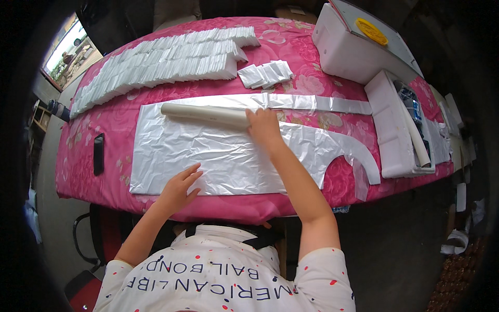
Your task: The person wraps small white rectangular items in clear plastic film on a pink floral tablecloth. They unroll the film, place an item, fold the film around it, and set the wrapped item aside. The process repeats with multiple items.
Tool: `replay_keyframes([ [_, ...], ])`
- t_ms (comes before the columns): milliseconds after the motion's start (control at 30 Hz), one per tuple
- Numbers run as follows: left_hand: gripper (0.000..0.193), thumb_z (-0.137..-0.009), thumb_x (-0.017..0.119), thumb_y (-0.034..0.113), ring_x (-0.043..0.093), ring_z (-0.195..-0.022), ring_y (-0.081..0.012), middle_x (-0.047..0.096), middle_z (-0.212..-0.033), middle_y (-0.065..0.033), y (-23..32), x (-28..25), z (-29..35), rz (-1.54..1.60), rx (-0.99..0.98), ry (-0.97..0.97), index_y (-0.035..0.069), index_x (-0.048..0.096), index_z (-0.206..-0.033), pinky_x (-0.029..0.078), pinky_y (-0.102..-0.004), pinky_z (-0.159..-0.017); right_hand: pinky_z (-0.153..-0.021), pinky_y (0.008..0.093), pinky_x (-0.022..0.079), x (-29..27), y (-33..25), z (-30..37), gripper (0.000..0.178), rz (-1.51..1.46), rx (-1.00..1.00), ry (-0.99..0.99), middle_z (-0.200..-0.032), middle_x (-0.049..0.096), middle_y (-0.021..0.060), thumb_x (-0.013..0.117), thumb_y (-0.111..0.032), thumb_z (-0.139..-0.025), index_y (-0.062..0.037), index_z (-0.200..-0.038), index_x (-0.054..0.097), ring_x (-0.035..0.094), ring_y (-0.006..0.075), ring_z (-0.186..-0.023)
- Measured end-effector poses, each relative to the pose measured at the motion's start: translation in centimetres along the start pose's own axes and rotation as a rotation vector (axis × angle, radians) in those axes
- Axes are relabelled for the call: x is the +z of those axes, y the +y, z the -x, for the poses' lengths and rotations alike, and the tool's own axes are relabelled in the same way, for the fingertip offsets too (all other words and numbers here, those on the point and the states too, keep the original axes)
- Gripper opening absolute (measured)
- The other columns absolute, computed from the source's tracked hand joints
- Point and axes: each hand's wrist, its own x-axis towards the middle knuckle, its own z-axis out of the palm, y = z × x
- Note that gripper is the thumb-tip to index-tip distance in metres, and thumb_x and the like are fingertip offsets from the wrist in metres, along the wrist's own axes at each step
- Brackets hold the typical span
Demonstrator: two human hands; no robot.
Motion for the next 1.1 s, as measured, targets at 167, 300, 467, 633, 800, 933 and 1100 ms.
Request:
replay_keyframes([
  [167, 0.069, -0.077, 0.066, 0.022, 0.033, -0.126, -0.0397, 0.021, -0.143, -0.0218, 0.1, 1.4, -1.5, 0.016, -0.096, 0.014, 0.002, 0.032, -0.134, 0.034, -0.0415, -0.101, -0.073, 0.0421, 0.047, -2.0, -6.5, 10.0, 0.051, -0.296, 0.177, -0.151, -0.092, 0.055, 0.0173, 0.065, -0.030, -0.077, 0.0028, -0.114, 0.051, 0.056, 0.0320, -0.086],
  [300, 0.082, -0.078, 0.065, 0.031, 0.014, -0.133, -0.0450, 0.003, -0.146, -0.0275, 1.0, 3.5, -4.3, 0.045, -0.100, 0.030, 0.005, 0.021, -0.141, 0.023, -0.0457, -0.107, -0.096, 0.0409, 0.036, -2.3, -6.4, 13.5, 0.049, -0.514, -0.079, -0.087, -0.123, 0.047, 0.0213, 0.058, -0.031, -0.083, 0.0012, -0.120, 0.050, 0.045, 0.0341, -0.115],
  [467, 0.078, -0.077, 0.064, 0.033, 0.003, -0.135, -0.0450, 0.000, -0.146, -0.0267, 3.4, 5.3, -7.2, -0.034, -0.021, -0.016, 0.008, 0.026, -0.140, 0.016, -0.0474, -0.108, -0.104, 0.0409, 0.027, -0.1, -0.4, 13.9, 0.051, -0.252, -0.085, 0.035, -0.137, 0.036, 0.0190, 0.054, -0.029, -0.085, -0.0033, -0.128, 0.045, 0.035, 0.0315, -0.127],
  [633, 0.069, -0.077, 0.063, 0.032, 0.001, -0.136, -0.0438, 0.001, -0.148, -0.0232, 4.7, 6.5, -8.4, -0.077, 0.038, -0.047, 0.009, 0.034, -0.136, 0.015, -0.0486, -0.108, -0.106, 0.0399, 0.025, 0.6, 7.3, 14.6, 0.054, -0.093, 0.075, 0.069, -0.139, 0.035, 0.0169, 0.054, -0.031, -0.085, -0.0040, -0.130, 0.043, 0.032, 0.0297, -0.130],
  [800, 0.066, -0.076, 0.063, 0.029, 0.001, -0.136, -0.0435, 0.002, -0.148, -0.0225, 5.2, 6.4, -8.7, -0.054, 0.013, -0.063, 0.010, 0.039, -0.133, 0.016, -0.0488, -0.108, -0.107, 0.0391, 0.024, -0.7, 13.5, 16.3, 0.050, 0.015, 0.210, 0.138, -0.135, 0.041, 0.0186, 0.050, -0.030, -0.086, 0.0004, -0.125, 0.047, 0.035, 0.0294, -0.128],
  [933, 0.062, -0.072, 0.062, 0.027, 0.002, -0.135, -0.0446, 0.003, -0.147, -0.0236, 4.8, 6.4, -8.5, -0.047, 0.016, -0.044, 0.009, 0.044, -0.128, 0.018, -0.0493, -0.107, -0.103, 0.0407, 0.030, -1.2, 17.3, 17.6, 0.044, 0.078, 0.295, 0.213, -0.128, 0.047, 0.0200, 0.049, -0.024, -0.086, 0.0022, -0.121, 0.050, 0.042, 0.0332, -0.121],
  [1100, 0.059, -0.069, 0.062, 0.027, 0.003, -0.135, -0.0452, 0.005, -0.147, -0.0241, 5.0, 6.7, -8.1, -0.024, 0.060, -0.025, 0.008, 0.048, -0.124, 0.020, -0.0498, -0.106, -0.097, 0.0382, 0.038, -2.1, 21.3, 20.1, 0.036, 0.158, 0.426, 0.274, -0.121, 0.054, 0.0184, 0.049, -0.018, -0.085, 0.0024, -0.115, 0.055, 0.049, 0.0331, -0.113],
])
